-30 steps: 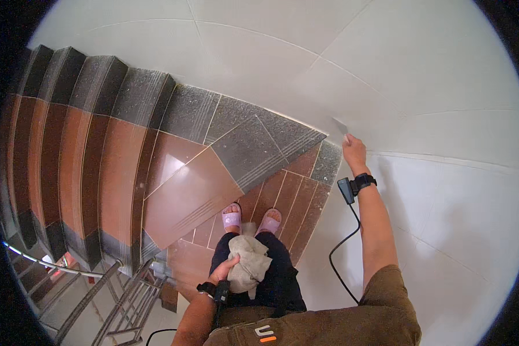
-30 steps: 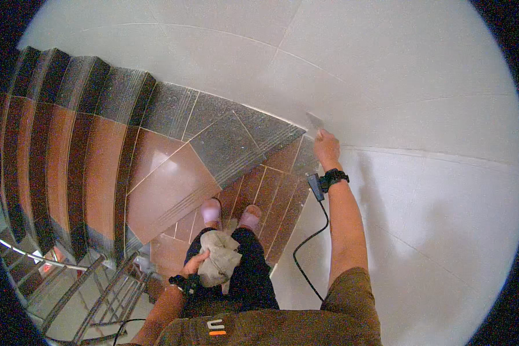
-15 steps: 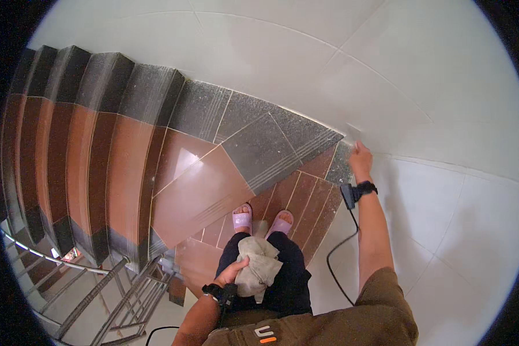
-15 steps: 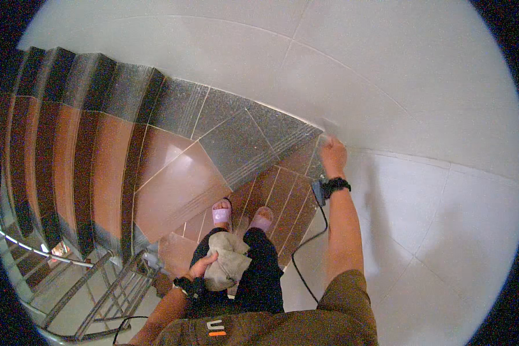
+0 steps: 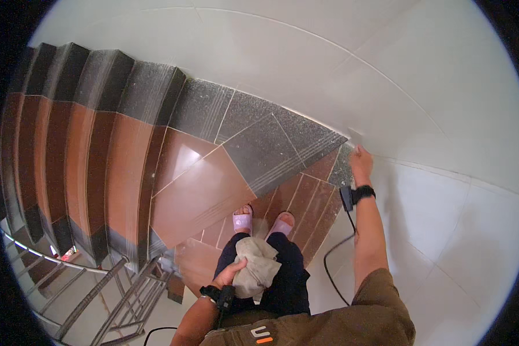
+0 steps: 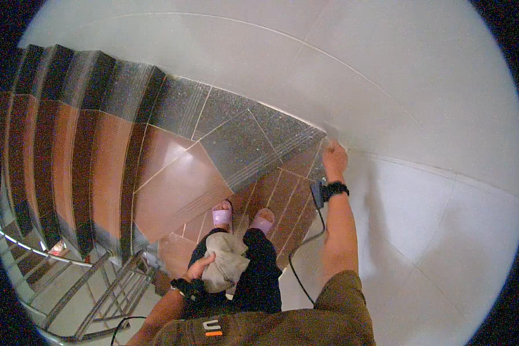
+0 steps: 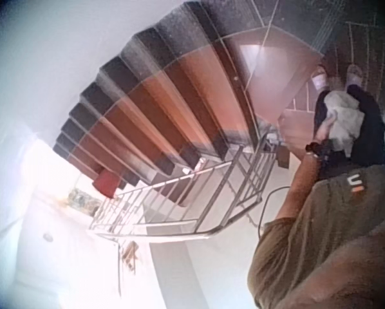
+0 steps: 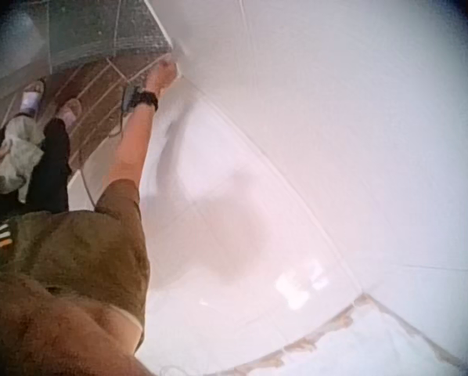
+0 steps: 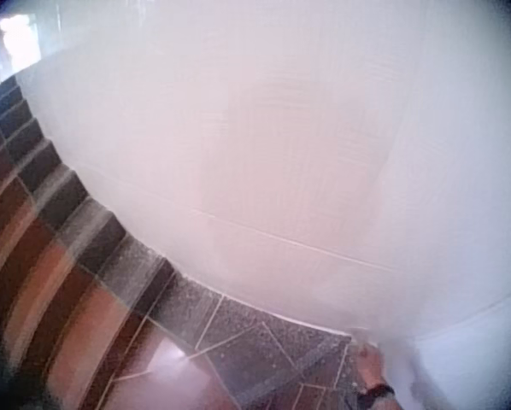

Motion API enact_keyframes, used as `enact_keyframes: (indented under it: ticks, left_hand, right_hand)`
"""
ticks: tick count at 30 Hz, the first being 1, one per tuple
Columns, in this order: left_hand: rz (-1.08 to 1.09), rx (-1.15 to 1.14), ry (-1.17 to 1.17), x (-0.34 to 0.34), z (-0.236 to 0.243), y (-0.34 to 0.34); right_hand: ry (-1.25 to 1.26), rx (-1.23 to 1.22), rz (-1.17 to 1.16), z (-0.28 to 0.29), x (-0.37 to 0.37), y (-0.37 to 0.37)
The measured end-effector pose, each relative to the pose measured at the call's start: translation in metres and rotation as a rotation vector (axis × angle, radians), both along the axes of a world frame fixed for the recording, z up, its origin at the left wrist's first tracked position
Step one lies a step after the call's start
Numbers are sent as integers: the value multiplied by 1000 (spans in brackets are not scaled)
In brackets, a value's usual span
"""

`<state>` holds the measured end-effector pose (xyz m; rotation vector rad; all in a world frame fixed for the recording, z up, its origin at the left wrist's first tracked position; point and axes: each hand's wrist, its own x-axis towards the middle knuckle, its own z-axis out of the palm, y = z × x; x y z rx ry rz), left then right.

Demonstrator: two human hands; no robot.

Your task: Scrape and clean a wall corner near a staircase using a putty knife and a cloth.

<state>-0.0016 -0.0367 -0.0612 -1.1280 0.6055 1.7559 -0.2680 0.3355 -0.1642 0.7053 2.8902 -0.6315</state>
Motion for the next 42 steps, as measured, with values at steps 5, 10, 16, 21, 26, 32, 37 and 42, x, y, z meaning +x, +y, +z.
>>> enact_keyframes:
  ticks: [5,10,16,21,26,32,37,42]
  left_hand:
    - [79,44,-29,2,-1,-2]
    - [-48,49,-72,-8,-2,3]
    - [-48,24,-14,2,-8,-2]
    - [89,5,-66,-7,17,3]
    - [-77,-33,-12,-10,3,9]
    - [5,102,-15,8,-10,2]
    - [-35,-45,-28,-7,13,8]
    - [5,-41,23,-4,19,25]
  right_hand:
    - [82,12,41,3,2,9]
    - [47,31,42,-60,-10,19]
    - [128,-54,24,-32,11,12]
    - [285,-249,60,14,8,15]
    - [133,-205,-37,-44,-29,12]
    - [145,-330,-76,-48,-16,-2]
    - [228,-574,-197,72,11,-1]
    - [328,-439,-160,22,-7,6]
